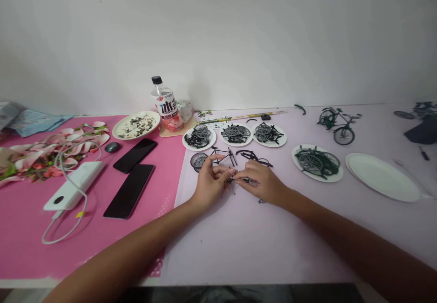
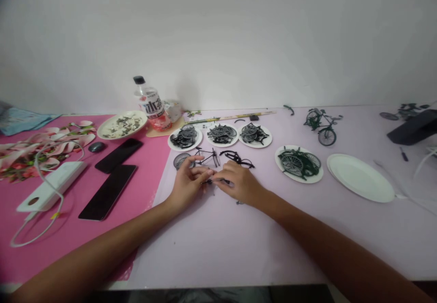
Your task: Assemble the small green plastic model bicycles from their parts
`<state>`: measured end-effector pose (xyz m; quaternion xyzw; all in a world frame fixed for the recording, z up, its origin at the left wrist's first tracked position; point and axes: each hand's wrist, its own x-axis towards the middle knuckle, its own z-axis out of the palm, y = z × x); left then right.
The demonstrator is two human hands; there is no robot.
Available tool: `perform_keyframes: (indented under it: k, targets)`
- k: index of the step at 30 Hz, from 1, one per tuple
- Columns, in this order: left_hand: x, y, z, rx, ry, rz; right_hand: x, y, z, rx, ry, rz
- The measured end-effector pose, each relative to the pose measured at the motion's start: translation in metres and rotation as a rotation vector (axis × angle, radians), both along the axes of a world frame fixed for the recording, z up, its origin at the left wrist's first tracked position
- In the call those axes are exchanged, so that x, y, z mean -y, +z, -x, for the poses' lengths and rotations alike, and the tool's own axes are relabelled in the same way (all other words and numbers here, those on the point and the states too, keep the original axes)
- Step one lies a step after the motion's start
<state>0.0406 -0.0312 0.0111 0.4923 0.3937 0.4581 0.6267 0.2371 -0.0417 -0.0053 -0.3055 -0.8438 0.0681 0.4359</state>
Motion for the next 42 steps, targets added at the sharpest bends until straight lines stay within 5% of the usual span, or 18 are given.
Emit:
perform_keyframes:
  k: [4,9,16,26,36,42]
  targets:
    - [-0.011,0.004,0.01,-0.077,-0.005,-0.125,0.003,0.003,0.0,-0.018,-0.037,0.07]
    - [-0.046,0.011,0.04,-0.442,0.276,-0.431,0.006,0.004,0.0,-0.103,-0.104,0.182]
    - [-0.064,0.008,0.052,-0.72,0.238,-0.494,0.008,0.003,0.002,-0.136,-0.108,0.234]
    - [-0.065,-0.001,0.044,-0.695,0.193,-0.46,0.007,-0.001,0.002,-0.179,-0.135,0.302]
    - [-0.063,0.0,0.039,-0.512,0.266,-0.399,0.005,-0.005,0.0,-0.193,-0.152,0.299]
    - [-0.062,0.006,0.042,-0.573,0.232,-0.395,0.005,-0.004,0.0,-0.195,-0.155,0.297]
